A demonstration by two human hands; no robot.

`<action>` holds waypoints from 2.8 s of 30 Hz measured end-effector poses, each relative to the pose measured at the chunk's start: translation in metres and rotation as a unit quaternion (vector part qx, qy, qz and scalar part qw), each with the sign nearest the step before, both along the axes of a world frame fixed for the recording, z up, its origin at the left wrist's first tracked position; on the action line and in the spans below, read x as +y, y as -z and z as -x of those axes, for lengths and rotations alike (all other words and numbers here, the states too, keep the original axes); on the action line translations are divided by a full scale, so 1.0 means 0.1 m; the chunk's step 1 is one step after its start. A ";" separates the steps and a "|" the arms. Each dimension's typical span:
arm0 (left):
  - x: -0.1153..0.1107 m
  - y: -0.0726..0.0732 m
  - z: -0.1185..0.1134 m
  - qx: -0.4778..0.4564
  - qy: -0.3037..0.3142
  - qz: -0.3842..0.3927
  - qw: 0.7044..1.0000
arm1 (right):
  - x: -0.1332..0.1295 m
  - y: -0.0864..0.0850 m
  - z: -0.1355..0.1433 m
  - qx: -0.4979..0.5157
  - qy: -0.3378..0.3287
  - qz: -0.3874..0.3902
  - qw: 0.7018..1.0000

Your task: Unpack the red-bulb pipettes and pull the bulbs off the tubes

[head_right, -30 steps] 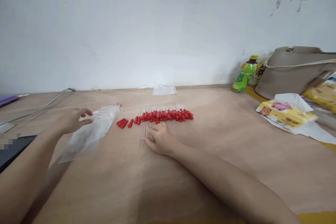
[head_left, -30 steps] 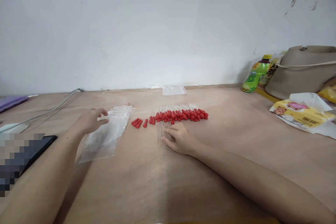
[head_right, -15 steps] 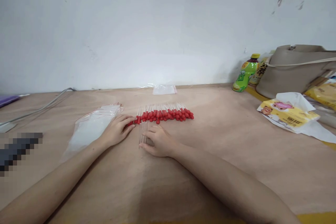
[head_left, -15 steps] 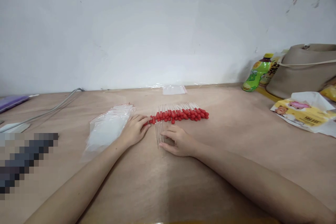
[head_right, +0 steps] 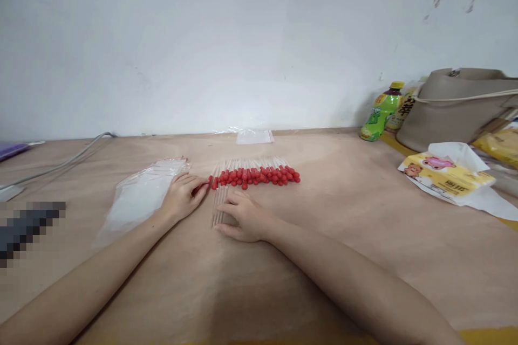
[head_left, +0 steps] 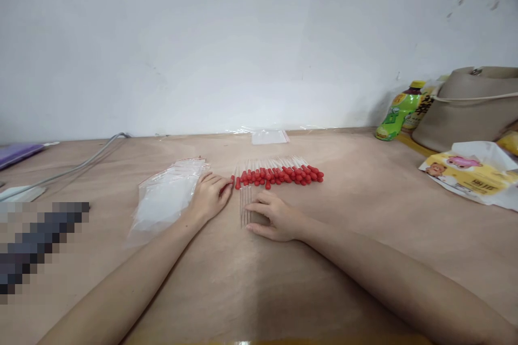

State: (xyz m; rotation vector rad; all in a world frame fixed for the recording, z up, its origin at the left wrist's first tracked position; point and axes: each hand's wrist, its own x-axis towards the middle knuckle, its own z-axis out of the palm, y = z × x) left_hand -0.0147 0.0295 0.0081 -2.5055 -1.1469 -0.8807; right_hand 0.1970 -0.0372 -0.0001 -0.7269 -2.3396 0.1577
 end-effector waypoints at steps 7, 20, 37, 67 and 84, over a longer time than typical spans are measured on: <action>-0.12 0.03 -0.01 -0.183 -0.001 -0.070 0.981 | -0.03 0.06 -0.06 0.079 0.073 -0.075 0.991; -0.67 0.00 -0.29 -0.134 0.236 0.105 0.957 | -0.16 0.02 -0.51 0.001 0.186 -0.164 0.969; -0.59 0.03 -0.46 -0.010 0.246 -0.025 0.969 | -0.15 0.05 -0.38 0.017 0.080 -0.169 0.982; -0.68 -0.08 -0.41 0.048 0.268 0.077 0.959 | -0.23 -0.02 -0.44 -0.032 0.006 -0.281 0.959; -0.68 -0.07 -0.40 0.048 0.281 0.060 0.957 | -0.27 -0.03 -0.52 -0.048 -0.024 -0.284 0.957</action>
